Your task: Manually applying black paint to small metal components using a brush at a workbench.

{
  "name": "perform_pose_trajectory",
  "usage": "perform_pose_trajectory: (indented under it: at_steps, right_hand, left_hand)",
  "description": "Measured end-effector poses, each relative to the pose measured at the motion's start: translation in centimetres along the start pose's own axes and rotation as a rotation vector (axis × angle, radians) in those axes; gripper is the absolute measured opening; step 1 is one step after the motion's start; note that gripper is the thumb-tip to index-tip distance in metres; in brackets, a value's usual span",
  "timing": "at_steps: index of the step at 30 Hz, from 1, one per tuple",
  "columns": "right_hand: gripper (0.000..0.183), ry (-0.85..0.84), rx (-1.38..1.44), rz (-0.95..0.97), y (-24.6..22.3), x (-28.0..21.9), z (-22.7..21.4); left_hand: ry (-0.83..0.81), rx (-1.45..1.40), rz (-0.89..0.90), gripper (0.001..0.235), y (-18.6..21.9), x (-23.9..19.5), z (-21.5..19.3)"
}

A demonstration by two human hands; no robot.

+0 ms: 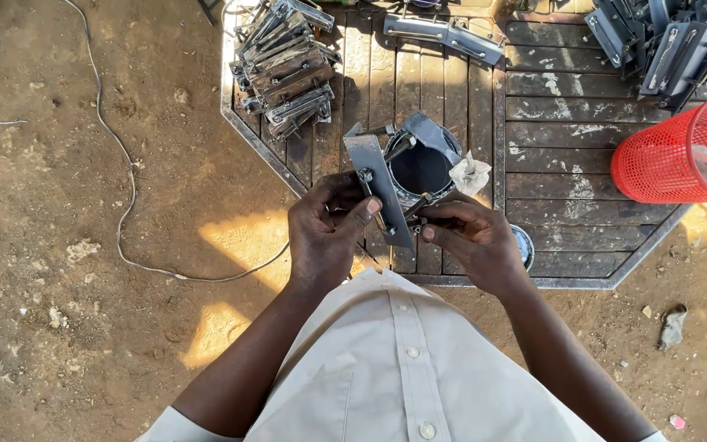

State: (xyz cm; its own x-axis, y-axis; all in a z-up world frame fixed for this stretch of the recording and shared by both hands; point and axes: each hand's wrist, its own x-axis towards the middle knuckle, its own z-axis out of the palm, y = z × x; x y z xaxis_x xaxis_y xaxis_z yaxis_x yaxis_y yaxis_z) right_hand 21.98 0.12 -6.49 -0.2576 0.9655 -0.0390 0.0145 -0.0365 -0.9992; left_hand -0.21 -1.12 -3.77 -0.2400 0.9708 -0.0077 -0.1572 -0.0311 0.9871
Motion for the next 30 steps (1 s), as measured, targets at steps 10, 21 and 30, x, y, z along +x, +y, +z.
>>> perform_pose_trajectory:
  at_steps: [10, 21, 30]
  right_hand:
    - [0.019, -0.015, -0.142, -0.114, -1.9, -0.8, -0.3]
    - [0.017, -0.085, -0.382, -0.24, -1.1, -2.1, -1.1]
    - [0.013, -0.091, -0.567, -0.404, -3.2, -2.2, -1.7]
  left_hand:
    - [0.004, -0.029, -0.109, 0.027, 0.2, -0.2, 0.4]
    - [0.046, -0.158, -0.321, 0.03, 0.2, -0.4, 1.2]
    - [0.001, -0.164, -0.316, 0.031, -0.8, 0.0, 1.7]
